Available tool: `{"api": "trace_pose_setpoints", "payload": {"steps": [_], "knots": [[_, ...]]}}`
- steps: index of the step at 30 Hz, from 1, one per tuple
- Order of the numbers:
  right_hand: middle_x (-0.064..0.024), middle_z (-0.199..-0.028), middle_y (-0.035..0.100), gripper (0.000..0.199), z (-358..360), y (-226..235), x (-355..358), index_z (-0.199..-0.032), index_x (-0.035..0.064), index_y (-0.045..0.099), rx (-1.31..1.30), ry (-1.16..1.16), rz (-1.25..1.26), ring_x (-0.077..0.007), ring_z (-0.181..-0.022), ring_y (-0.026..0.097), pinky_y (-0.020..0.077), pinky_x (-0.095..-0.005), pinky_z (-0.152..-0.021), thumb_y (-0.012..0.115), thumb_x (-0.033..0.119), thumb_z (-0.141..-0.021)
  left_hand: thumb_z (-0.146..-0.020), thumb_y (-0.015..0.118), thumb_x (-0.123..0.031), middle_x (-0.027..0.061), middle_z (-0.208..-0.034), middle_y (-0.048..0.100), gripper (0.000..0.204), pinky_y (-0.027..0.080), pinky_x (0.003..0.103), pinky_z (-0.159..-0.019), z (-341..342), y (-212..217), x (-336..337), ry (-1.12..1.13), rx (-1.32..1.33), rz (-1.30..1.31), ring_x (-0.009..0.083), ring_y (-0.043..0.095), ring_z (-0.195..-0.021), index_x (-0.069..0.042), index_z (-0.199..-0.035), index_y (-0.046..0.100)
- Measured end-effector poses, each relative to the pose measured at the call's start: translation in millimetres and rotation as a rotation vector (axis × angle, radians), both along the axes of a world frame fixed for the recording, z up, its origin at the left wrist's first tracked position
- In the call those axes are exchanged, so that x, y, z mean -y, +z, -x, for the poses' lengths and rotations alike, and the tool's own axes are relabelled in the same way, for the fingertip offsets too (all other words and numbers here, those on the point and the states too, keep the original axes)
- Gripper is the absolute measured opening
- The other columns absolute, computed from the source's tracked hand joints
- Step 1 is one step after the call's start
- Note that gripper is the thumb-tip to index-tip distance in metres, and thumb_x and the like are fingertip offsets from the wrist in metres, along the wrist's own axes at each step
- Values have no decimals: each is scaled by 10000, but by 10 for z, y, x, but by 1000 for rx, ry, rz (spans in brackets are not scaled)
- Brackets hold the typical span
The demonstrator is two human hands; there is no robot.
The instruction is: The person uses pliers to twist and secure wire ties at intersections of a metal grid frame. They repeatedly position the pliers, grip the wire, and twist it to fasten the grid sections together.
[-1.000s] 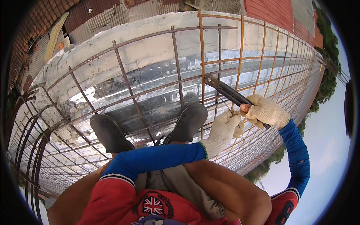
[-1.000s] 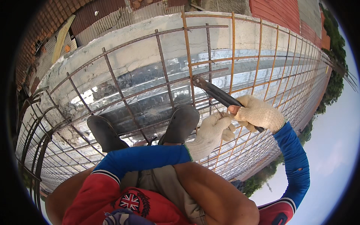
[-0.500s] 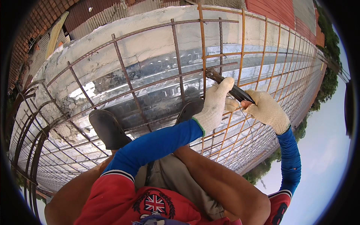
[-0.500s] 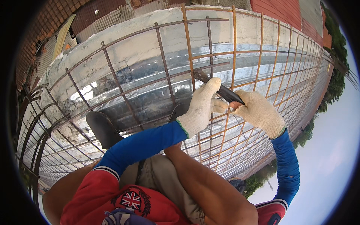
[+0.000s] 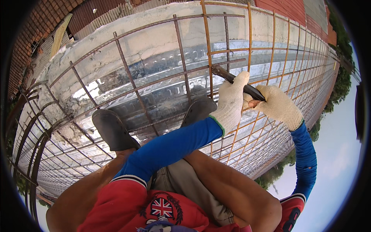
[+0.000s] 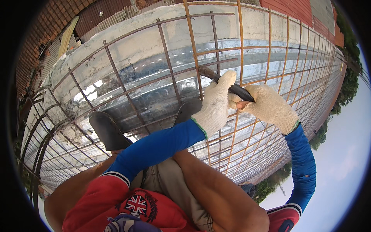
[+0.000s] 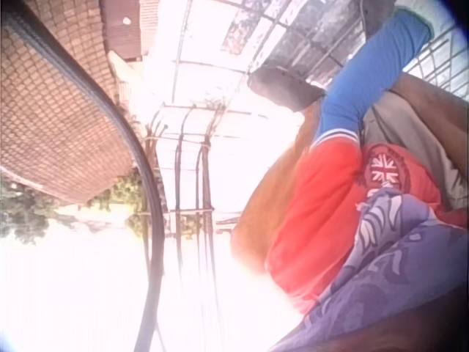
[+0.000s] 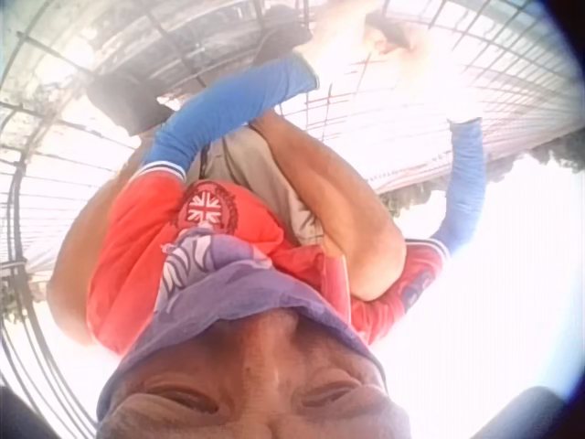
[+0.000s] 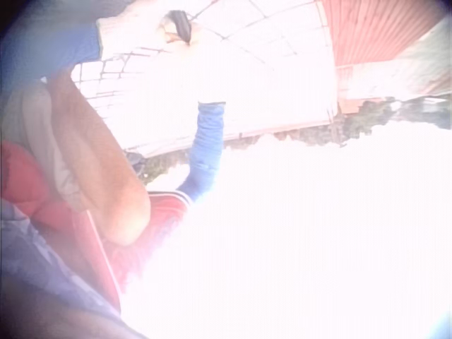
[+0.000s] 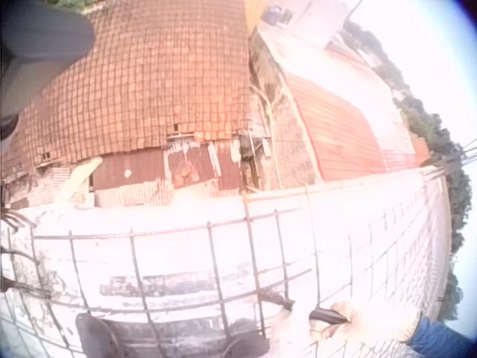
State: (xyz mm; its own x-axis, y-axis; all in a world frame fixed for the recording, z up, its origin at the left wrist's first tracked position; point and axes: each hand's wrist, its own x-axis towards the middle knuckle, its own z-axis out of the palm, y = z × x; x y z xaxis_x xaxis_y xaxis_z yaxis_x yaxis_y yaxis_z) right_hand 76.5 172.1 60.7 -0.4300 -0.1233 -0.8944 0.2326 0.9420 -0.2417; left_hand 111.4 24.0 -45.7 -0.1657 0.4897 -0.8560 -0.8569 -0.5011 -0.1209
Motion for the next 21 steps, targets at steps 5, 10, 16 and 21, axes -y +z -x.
{"api": "trace_pose_setpoints", "payload": {"steps": [5, 10, 16, 21], "knots": [[-167, -957, 717, 597, -187, 112, 207, -1427, 90, 593, -267, 347, -309, -353, -837, 754, 577, -477, -682, 820, 292, -912, -912, 852, -476, 68, -781, 672, 509, 523, 259, -464, 39, -30, -71, -48, 43, 64, 125, 634, -546, -27, -1009, 631], [-123, -1047, 671, 445, -685, -212, 84, -1427, 116, 559, -718, 679, -647, -282, -831, 735, 580, -465, -670, 671, 182, -1001, -936, 848, -397, 84, -842, 681, 482, 515, 276, -474, 108, 52, -183, 67, 130, 86, 136, 637, -583, -21, -1077, 581], [-129, -927, 715, 347, -474, -254, -120, -1263, 81, 630, -396, 411, -481, -292, -859, 749, 584, -437, -738, 732, 208, -956, -921, 868, -429, 85, -840, 685, 478, 514, 270, -476, -66, -46, -210, 99, 54, 32, 152, 657, -584, -50, -1057, 611], [-3, -735, 594, 238, 150, -170, -275, -964, 57, 642, 428, -307, 6, -169, -637, 590, 440, -312, -538, 815, 161, -838, -914, 872, -461, 81, -813, 707, 464, 512, 267, -459, -69, -129, 50, 46, -30, 15, 152, 676, -579, -50, -1021, 684]]}}
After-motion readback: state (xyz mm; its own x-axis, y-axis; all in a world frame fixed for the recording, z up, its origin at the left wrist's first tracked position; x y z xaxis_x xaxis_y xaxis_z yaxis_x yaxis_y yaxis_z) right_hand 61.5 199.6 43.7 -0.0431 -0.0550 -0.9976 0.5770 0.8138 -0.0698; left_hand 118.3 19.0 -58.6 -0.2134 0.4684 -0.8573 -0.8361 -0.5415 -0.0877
